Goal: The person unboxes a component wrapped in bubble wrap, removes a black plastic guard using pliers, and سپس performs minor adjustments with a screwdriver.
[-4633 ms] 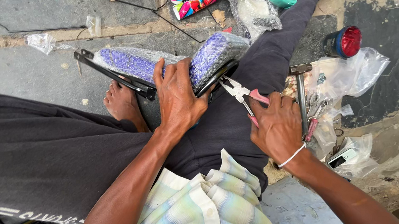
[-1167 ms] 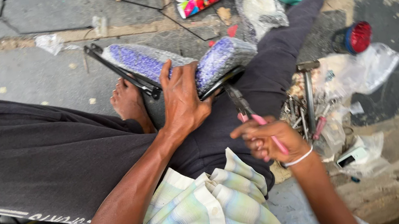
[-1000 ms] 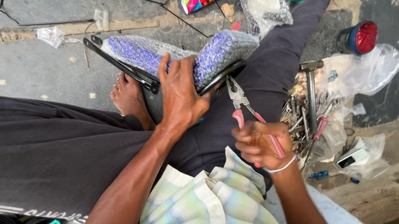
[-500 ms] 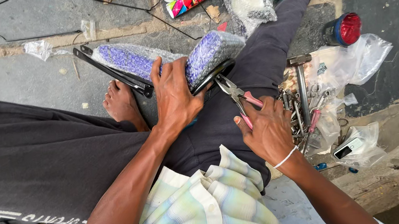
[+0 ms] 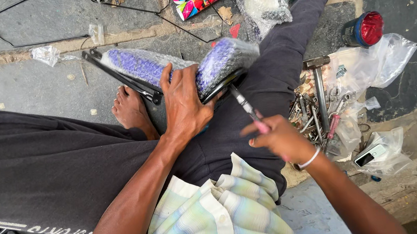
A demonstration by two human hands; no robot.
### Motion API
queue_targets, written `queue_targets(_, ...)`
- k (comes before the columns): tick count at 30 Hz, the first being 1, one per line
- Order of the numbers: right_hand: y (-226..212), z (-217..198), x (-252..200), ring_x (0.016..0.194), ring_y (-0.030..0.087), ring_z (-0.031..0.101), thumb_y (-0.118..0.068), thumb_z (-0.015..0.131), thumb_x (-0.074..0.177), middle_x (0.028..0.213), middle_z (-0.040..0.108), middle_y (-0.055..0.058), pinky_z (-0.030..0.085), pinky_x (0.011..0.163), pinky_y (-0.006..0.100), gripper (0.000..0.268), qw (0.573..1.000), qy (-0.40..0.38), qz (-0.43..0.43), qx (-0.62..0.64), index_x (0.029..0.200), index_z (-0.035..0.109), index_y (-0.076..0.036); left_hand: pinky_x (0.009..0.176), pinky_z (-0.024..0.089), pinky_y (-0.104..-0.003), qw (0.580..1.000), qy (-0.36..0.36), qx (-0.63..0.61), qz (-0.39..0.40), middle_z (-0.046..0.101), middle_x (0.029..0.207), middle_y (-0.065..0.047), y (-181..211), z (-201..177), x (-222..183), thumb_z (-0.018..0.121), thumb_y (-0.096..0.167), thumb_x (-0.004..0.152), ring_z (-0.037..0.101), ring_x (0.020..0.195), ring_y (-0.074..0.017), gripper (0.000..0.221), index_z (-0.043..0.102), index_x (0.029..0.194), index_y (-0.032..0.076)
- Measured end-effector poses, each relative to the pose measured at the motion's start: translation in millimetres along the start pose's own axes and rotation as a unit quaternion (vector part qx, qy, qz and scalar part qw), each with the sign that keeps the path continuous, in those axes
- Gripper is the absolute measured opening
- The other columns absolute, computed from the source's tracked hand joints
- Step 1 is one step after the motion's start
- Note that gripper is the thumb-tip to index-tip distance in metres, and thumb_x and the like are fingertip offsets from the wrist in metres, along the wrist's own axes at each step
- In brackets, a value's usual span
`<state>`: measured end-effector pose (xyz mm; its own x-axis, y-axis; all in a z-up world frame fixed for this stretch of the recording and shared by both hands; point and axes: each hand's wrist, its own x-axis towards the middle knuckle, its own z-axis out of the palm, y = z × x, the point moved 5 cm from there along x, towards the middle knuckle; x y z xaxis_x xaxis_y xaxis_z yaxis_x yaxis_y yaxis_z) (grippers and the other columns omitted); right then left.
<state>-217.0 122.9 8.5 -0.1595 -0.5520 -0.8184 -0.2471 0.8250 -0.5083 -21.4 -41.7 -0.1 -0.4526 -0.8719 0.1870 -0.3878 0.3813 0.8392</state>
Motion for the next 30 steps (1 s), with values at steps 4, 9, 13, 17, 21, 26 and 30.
queue_targets(4, 11.6, 24.6, 5.2, 0.07, 0.016, 0.057, -0.014, 0.063, 0.088, 0.109, 0.071, 0.017, 0.044, 0.056, 0.03, 0.042, 0.883, -0.167, 0.07, 0.432, 0.127, 0.062, 0.0, 0.121, 0.025, -0.056, 1.0, 0.025, 0.009, -0.01, 0.065, 0.109, -0.018, -6.4, -2.8, 4.9, 0.091, 0.026, 0.076, 0.061, 0.109, -0.036, 0.068, 0.056, 0.125, -0.005)
queue_targets(9, -30.3, 45.7, -14.4, 0.073, 0.016, 0.061, -0.034, 0.061, 0.094, 0.102, 0.068, 0.012, 0.049, 0.061, 0.028, 0.051, 0.943, -0.063, -0.057, 0.323, 0.128, 0.066, 0.004, 0.118, 0.031, -0.056, 0.997, 0.074, 0.031, -0.011, 0.065, 0.111, -0.018, 8.3, -36.8, 21.8, 0.094, 0.026, 0.073, 0.062, 0.111, -0.0345, 0.069, 0.057, 0.124, -0.003)
queue_targets(13, -79.8, 34.5, -39.0, 0.085, 0.013, 0.06, -0.027, 0.069, 0.099, 0.113, 0.063, 0.006, 0.05, 0.076, 0.025, 0.045, 0.911, 0.259, -0.31, 0.079, 0.132, 0.066, 0.003, 0.095, 0.053, -0.037, 0.951, 0.089, -0.235, -0.182, 0.064, 0.115, -0.012, 14.2, -71.9, 23.0, 0.09, 0.028, 0.08, 0.064, 0.107, -0.0214, 0.066, 0.053, 0.126, -0.001)
queue_targets(17, -117.7, 28.6, -25.0, 0.089, 0.011, 0.059, -0.025, 0.067, 0.101, 0.107, 0.058, 0.005, 0.049, 0.078, 0.023, 0.048, 0.867, 0.299, -0.376, 0.134, 0.138, 0.059, 0.005, 0.099, 0.052, -0.033, 0.909, 0.067, -0.375, -0.172, 0.069, 0.118, -0.01, 21.4, -78.4, 29.2, 0.086, 0.025, 0.086, 0.065, 0.109, -0.0183, 0.059, 0.056, 0.13, -0.002)
queue_targets(21, -141.5, 25.9, -8.7, 0.086, 0.018, 0.056, -0.025, 0.07, 0.1, 0.098, 0.055, 0.009, 0.046, 0.079, 0.031, 0.04, 0.851, 0.335, -0.39, 0.106, 0.126, 0.065, 0.004, 0.104, 0.05, -0.035, 0.911, 0.068, -0.365, -0.179, 0.069, 0.128, -0.012, 18.1, -69.9, 30.2, 0.082, 0.027, 0.088, 0.066, 0.118, -0.0212, 0.067, 0.052, 0.141, -0.001)
queue_targets(26, -154.0, 21.0, 9.5, 0.081, 0.026, 0.058, -0.026, 0.072, 0.096, 0.091, 0.059, 0.012, 0.048, 0.078, 0.036, 0.038, 0.841, 0.362, -0.399, 0.044, 0.12, 0.068, 0.003, 0.119, 0.033, -0.045, 0.958, 0.253, -0.131, -0.03, 0.036, 0.157, -0.026, 21.9, -71.3, 27.9, 0.084, 0.019, 0.088, 0.037, 0.147, -0.0355, 0.09, 0.027, 0.155, 0.0)
queue_targets(30, -160.0, 29.2, 10.1, 0.095, 0.029, 0.065, -0.028, 0.069, 0.098, 0.105, 0.065, 0.015, 0.05, 0.086, 0.038, 0.039, 0.803, 0.361, -0.473, 0.042, 0.122, 0.066, 0.003, 0.118, 0.041, -0.04, 0.938, 0.333, -0.095, 0.025, 0.029, 0.166, -0.025, 22.2, -64.6, 22.0, 0.08, 0.016, 0.095, 0.033, 0.155, -0.0355, 0.053, 0.046, 0.135, 0.009)
